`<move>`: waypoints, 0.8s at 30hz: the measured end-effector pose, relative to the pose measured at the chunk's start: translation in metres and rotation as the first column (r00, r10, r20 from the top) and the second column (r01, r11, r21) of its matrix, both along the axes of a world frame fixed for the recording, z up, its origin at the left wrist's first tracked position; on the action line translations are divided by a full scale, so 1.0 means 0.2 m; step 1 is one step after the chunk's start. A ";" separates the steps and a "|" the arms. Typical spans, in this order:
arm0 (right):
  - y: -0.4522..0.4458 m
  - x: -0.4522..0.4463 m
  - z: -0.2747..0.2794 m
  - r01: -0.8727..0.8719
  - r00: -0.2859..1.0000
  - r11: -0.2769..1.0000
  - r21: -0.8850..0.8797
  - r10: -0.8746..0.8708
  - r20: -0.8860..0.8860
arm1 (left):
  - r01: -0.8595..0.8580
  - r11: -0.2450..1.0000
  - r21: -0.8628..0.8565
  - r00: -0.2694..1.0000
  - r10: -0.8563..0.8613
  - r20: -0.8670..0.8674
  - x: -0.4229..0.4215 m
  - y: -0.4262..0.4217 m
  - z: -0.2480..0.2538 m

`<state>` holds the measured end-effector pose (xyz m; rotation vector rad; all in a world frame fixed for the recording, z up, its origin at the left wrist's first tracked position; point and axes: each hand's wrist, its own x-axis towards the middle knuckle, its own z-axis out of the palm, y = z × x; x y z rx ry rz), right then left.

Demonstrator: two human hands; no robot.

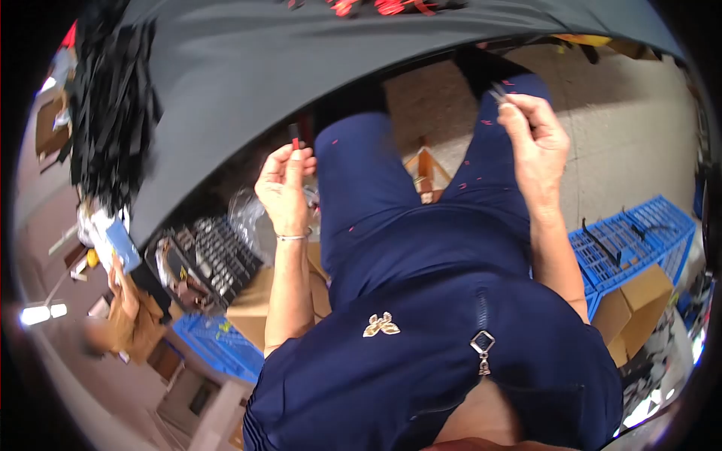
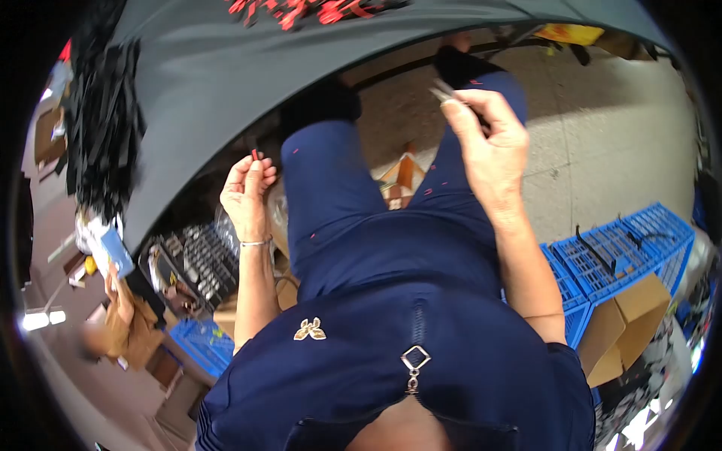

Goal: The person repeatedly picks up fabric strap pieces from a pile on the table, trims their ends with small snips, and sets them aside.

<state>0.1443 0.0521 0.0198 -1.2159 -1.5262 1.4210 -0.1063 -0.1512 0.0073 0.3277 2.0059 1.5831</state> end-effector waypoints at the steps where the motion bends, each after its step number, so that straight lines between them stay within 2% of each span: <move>1: -0.01 0.00 -0.01 0.005 1.000 1.000 -0.003 -0.005 -0.016 | -0.083 0.995 -0.053 0.996 0.081 -0.047 -0.08 -0.13 -0.05; 4: -0.03 -0.02 -0.04 -0.015 1.000 1.000 -0.014 0.014 -0.025 | -0.289 0.947 -0.140 0.955 0.277 -0.103 -0.24 -0.60 -0.29; 6: -0.04 -0.04 -0.04 -0.035 0.999 0.999 -0.013 0.035 -0.018 | -0.302 0.918 -0.256 0.949 0.266 -0.168 -0.30 -0.96 -0.55; 7: -0.04 -0.04 -0.04 -0.044 0.999 0.999 -0.011 0.043 -0.012 | -0.258 0.886 -0.385 0.954 0.169 -0.249 -0.30 -1.11 -0.65; 9: -0.04 -0.05 -0.04 -0.067 0.998 0.998 -0.018 0.066 -0.011 | -0.426 0.612 -0.666 0.870 0.076 -0.487 -0.29 -1.32 -0.80; 11: -0.03 -0.06 -0.04 -0.054 0.997 0.998 -0.036 0.052 -0.054 | -0.518 0.662 -0.542 0.846 0.302 -0.439 -0.23 -1.20 -0.66; 12: -0.03 -0.07 -0.02 -0.052 0.999 0.998 -0.043 0.052 0.000 | -0.520 0.594 -0.614 0.852 0.313 -0.420 -0.26 -1.18 -0.64; 13: -0.02 -0.07 -0.01 -0.043 0.998 0.998 -0.041 0.045 0.051 | -0.552 0.713 -0.432 0.754 0.205 -0.624 -0.25 -1.09 -0.59; 14: -0.02 -0.08 -0.02 -0.037 0.999 0.998 -0.054 0.039 0.039 | -0.552 0.750 -0.365 0.728 0.220 -0.649 -0.23 -0.91 -0.46; 16: -0.01 -0.10 -0.01 -0.045 0.998 0.994 -0.098 0.049 0.037 | -0.400 0.912 -0.089 0.680 0.230 -0.696 -0.21 -0.57 -0.26; 17: -0.02 -0.12 0.00 -0.047 0.999 0.990 -0.135 0.050 0.019 | -0.318 0.943 -0.101 0.702 0.163 -0.693 -0.19 -0.41 -0.14; 19: -0.02 -0.14 0.01 -0.056 0.998 0.986 -0.158 0.052 -0.026 | -0.131 0.989 0.065 0.704 0.139 -0.697 -0.15 -0.09 0.01; 21: -0.01 -0.15 0.01 -0.072 0.997 0.986 -0.149 0.068 -0.029 | 0.091 0.995 -0.048 0.561 -0.091 -0.823 -0.10 0.20 0.17; 22: 0.00 -0.15 0.02 -0.076 0.997 0.988 -0.131 0.073 -0.028 | 0.172 0.976 -0.130 0.447 -0.195 -0.873 -0.09 0.35 0.25; 24: 0.02 -0.14 0.03 -0.078 0.997 0.992 -0.100 0.076 -0.020 | 0.257 0.962 -0.094 0.454 -0.206 -0.867 -0.08 0.58 0.27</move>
